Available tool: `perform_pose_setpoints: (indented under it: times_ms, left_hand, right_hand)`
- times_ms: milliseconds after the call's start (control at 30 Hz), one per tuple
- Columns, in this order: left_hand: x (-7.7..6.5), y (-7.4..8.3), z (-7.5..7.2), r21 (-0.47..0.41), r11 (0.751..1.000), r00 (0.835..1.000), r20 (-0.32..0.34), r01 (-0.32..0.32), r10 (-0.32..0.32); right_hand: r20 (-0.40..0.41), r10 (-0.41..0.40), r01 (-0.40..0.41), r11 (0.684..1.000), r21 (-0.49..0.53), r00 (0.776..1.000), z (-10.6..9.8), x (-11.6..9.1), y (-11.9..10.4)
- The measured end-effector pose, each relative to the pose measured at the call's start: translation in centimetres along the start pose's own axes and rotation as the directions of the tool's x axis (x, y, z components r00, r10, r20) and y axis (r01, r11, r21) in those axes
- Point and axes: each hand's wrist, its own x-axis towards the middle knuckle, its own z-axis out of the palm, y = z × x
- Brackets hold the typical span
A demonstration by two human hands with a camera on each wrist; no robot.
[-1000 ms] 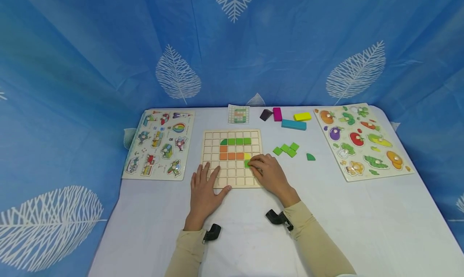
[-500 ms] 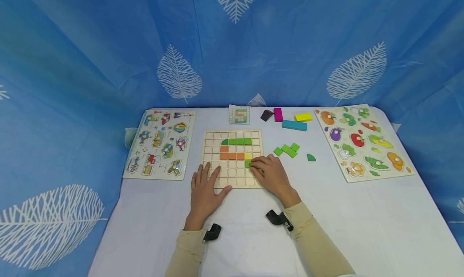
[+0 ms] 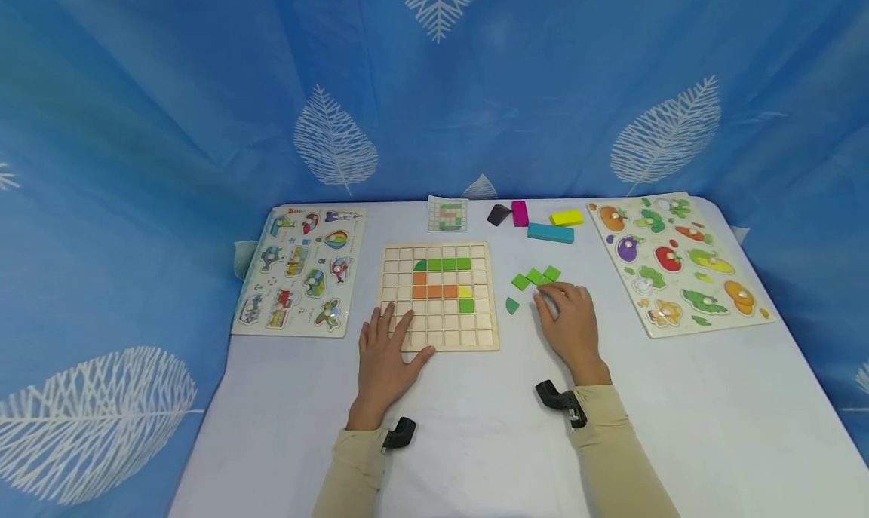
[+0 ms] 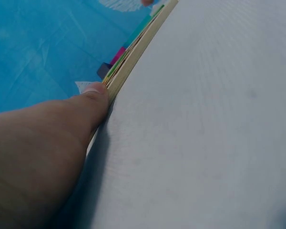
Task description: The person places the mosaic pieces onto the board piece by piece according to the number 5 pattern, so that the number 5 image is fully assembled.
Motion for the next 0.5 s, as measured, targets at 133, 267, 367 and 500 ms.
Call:
perform_pose_setpoints:
  times_ms: [133,267,367,500]
  left_hand:
    - [0.01,-0.18,-0.11,0.004,1.0,1.0,0.013,0.014,-0.014]
    - [0.04,-0.26,0.01,0.004,1.0,1.0,0.025,0.016,-0.016]
    - [0.09,-0.25,0.06,0.006,1.0,1.0,0.025,0.016,-0.016]
    - [0.07,-0.14,0.06,0.003,1.0,1.0,0.019,0.012,-0.012]
  right_hand:
    - [0.042,0.103,-0.101,0.994,-0.045,0.994,-0.43,-0.2,0.6]
    - [0.057,0.12,-0.119,0.993,-0.029,0.991,-0.44,-0.42,0.67]
    - [0.057,0.104,-0.103,0.994,-0.023,0.993,-0.32,-0.49,0.66]
    - [0.061,0.088,-0.085,0.995,-0.043,0.994,-0.39,-0.69,0.78]
